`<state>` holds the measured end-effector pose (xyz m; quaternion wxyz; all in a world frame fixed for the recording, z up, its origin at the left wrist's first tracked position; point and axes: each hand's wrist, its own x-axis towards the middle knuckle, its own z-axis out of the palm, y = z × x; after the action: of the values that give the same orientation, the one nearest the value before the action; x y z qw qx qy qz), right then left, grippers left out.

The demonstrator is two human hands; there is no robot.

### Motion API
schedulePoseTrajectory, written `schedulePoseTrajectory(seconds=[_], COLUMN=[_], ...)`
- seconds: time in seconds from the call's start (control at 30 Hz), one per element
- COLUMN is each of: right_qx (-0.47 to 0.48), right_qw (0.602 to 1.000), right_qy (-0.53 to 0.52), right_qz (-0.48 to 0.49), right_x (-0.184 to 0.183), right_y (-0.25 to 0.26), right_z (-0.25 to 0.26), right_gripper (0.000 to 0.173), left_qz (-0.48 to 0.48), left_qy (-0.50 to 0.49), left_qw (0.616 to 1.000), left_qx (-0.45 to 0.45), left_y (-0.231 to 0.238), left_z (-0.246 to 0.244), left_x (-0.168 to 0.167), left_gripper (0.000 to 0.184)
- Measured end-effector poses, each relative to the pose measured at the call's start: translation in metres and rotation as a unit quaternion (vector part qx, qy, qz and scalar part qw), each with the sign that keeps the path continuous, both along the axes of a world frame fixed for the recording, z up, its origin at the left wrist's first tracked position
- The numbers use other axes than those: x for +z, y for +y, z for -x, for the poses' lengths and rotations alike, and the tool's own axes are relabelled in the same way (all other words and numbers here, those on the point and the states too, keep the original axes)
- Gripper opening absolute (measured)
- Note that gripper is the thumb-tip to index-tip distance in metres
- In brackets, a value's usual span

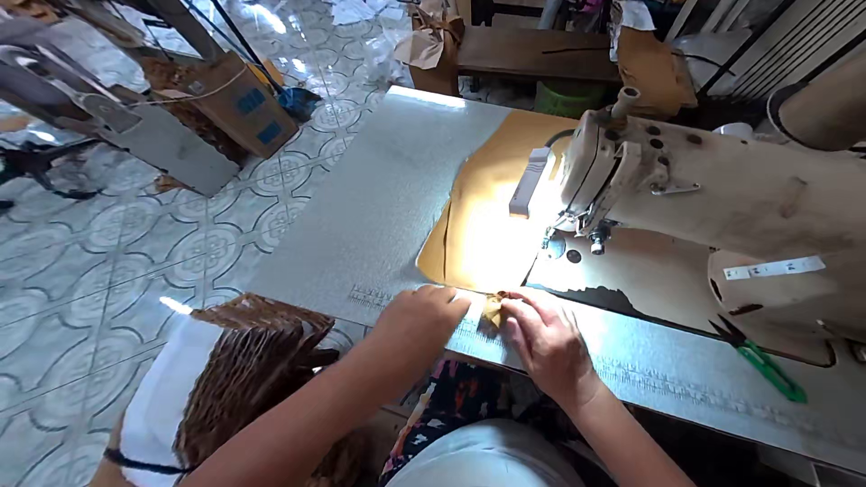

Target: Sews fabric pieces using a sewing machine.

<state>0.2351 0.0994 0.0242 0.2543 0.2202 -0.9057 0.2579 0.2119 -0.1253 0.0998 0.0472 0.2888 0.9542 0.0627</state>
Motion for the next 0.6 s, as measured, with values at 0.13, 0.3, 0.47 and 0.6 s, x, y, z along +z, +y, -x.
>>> schedulePoseTrajectory(seconds=[0.13,0.3,0.47,0.6], right_qx=[-0.047,-0.082,-0.038,0.012], right_qw=[0.999,0.994,0.994,0.997], right_qy=[0.016,-0.009,0.009,0.003], right_qz=[-0.004,-0.077,-0.098,-0.074], right_x=[0.000,0.000,-0.001,-0.001], right_y=[0.002,-0.009,-0.009,-0.008], right_z=[0.001,0.007,0.016,0.005], right_gripper=[0.036,0.037,0.021,0.019], left_qz=[-0.110,-0.119,-0.037,-0.021], left_qy=[0.108,0.038,-0.003,-0.009], left_qw=[0.986,0.991,0.999,0.999], left_qx=[-0.061,-0.037,0.028,0.044], left_y=[0.015,0.030,0.006,-0.007], left_z=[0.065,0.134,0.111,0.091], left_x=[0.007,-0.037,-0.043,-0.042], left_gripper=[0.016,0.043,0.052,0.055])
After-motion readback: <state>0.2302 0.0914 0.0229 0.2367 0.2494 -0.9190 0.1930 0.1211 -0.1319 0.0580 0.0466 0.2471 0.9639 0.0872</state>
